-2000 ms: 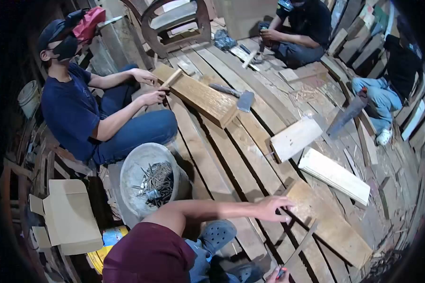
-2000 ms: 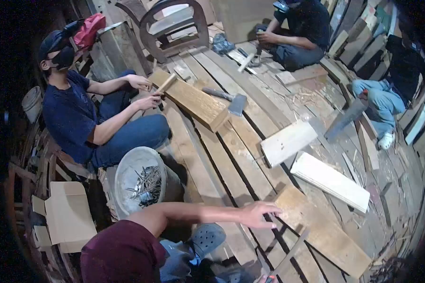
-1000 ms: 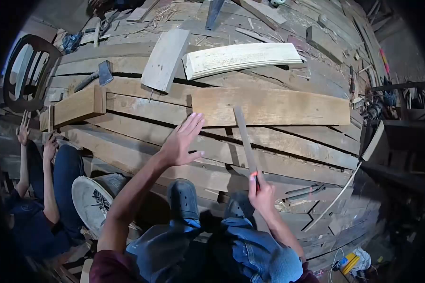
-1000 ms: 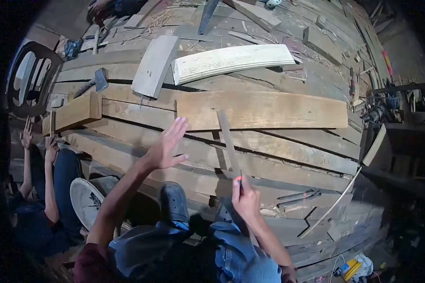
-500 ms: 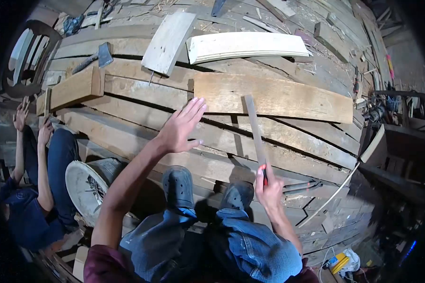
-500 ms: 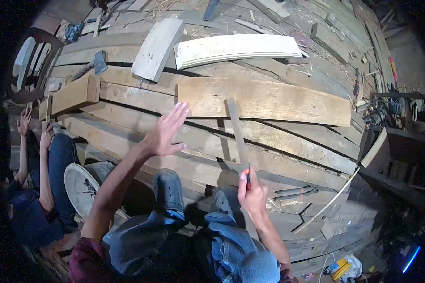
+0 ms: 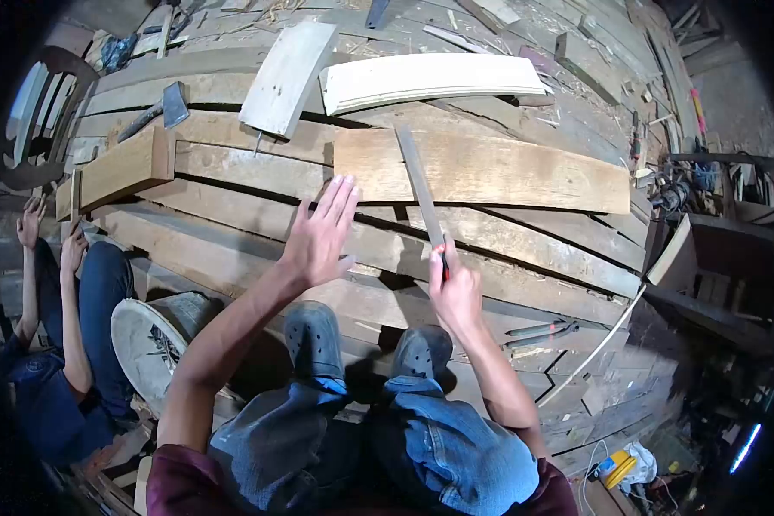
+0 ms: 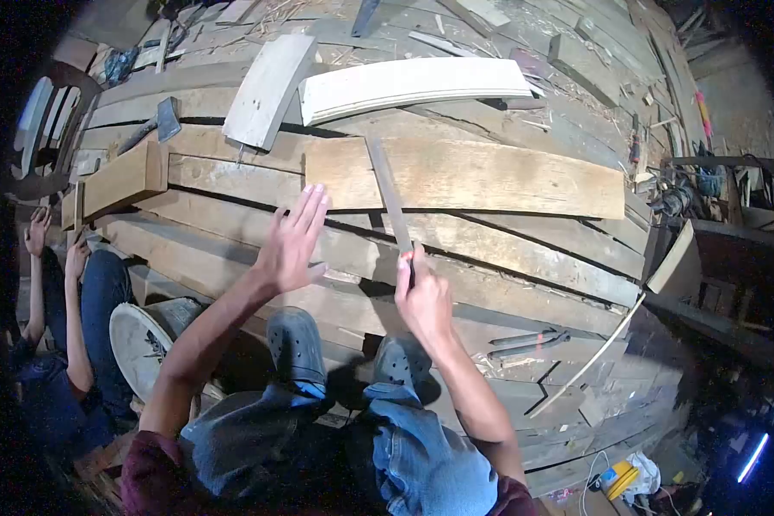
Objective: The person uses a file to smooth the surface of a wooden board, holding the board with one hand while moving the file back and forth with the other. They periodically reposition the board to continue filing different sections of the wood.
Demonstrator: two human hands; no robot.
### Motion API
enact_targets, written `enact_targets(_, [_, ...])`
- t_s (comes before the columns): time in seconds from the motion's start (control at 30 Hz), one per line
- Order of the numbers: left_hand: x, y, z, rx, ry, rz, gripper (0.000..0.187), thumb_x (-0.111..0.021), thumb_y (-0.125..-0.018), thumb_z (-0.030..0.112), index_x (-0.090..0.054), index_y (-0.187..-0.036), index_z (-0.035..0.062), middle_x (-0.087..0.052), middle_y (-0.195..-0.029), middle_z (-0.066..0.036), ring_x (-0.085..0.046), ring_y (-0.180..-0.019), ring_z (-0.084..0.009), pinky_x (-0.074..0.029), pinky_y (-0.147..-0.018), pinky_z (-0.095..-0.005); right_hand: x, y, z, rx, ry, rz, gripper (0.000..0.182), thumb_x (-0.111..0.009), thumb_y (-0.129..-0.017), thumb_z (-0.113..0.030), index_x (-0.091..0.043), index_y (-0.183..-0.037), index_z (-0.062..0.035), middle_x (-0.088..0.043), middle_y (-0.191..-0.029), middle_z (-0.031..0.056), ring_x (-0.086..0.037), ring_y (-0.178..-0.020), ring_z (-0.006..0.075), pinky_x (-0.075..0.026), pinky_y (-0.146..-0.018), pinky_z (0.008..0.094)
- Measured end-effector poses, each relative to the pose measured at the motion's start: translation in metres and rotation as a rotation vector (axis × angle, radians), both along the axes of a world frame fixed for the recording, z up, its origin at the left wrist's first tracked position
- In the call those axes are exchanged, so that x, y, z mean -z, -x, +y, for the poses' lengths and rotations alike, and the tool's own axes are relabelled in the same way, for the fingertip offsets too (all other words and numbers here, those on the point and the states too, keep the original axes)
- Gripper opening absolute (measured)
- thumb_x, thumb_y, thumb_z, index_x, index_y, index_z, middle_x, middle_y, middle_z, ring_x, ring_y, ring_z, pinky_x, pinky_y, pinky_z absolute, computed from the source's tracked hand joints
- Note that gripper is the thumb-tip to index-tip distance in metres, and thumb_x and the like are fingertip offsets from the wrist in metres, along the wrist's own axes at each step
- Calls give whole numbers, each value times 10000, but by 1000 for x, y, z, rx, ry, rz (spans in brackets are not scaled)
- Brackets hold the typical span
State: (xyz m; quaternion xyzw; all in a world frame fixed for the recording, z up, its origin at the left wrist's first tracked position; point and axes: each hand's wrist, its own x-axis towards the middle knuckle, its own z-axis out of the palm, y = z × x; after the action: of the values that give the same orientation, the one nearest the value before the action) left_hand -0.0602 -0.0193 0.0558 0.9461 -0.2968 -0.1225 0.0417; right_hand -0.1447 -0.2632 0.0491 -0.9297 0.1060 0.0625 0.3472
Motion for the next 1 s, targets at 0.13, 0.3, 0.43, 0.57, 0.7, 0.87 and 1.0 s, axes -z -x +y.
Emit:
enact_targets(0.13, [-2,4,-9,60,-215,-58,1189,-735,-742,593,-211,-1541,-114,-164,-1636,-295,-154,-1541,-397,-338,-1129,-548,3,-3,0,35,-21,23,425,-562,-1005,-227,-589,-1324,51,-658,-753,306,-687,-659,449,-540,-586,510])
enact_targets(0.3, [33,3,1,109,-241,-150,1194,-688,-765,632,-187,-1544,-121,-100,-1646,-305,-96,-1545,-424,-345,-1118,-611,18,33,-6,76,-204,9,336,-633,-974,-246,-664,-1203,-3,-651,-696,229,-688,-596,354,-538,-578,429])
enact_targets(0.43, [33,1,0,89,-169,-70,1245,-690,-747,675,-166,-1544,-126,-77,-1643,-315,-73,-1544,-437,-320,-1123,-632,31,58,-12,227,-518,178,301,-681,-968,-284,-680,-1101,-15,-644,-675,56,-636,-580,127,-516,-546,337])
enact_targets(0.57, [26,-2,-2,69,-155,37,1294,-700,-722,711,-156,-1541,-131,-64,-1637,-327,-55,-1540,-450,-282,-1134,-649,27,61,-12,273,-539,227,302,-669,-977,-282,-679,-1109,-10,-645,-683,42,-606,-554,120,-488,-523,316])
enact_targets(0.7, [30,-2,1,75,-121,28,1310,-718,-702,711,-172,-1527,-147,-69,-1631,-335,-64,-1532,-466,-260,-1140,-643,38,48,-21,306,-365,46,265,-656,-982,-253,-695,-1060,-3,-593,-652,20,-530,-572,84,-437,-511,297])
enact_targets(0.87, [26,-2,-1,70,-179,47,1310,-717,-708,708,-144,-1549,-116,-49,-1642,-318,-53,-1540,-448,-279,-1137,-647,65,18,-81,419,-237,-198,326,-660,-978,-280,-698,-1038,38,-595,-686,27,-489,-600,75,-399,-515,284])
enact_targets(1.0, [22,-2,-1,72,-202,29,1316,-704,-712,730,-137,-1554,-107,-45,-1650,-303,-48,-1545,-435,-297,-1134,-638,62,-1,-144,686,-282,-45,350,-653,-984,-360,-671,-972,-11,-600,-724,25,-517,-562,78,-379,-463,271])
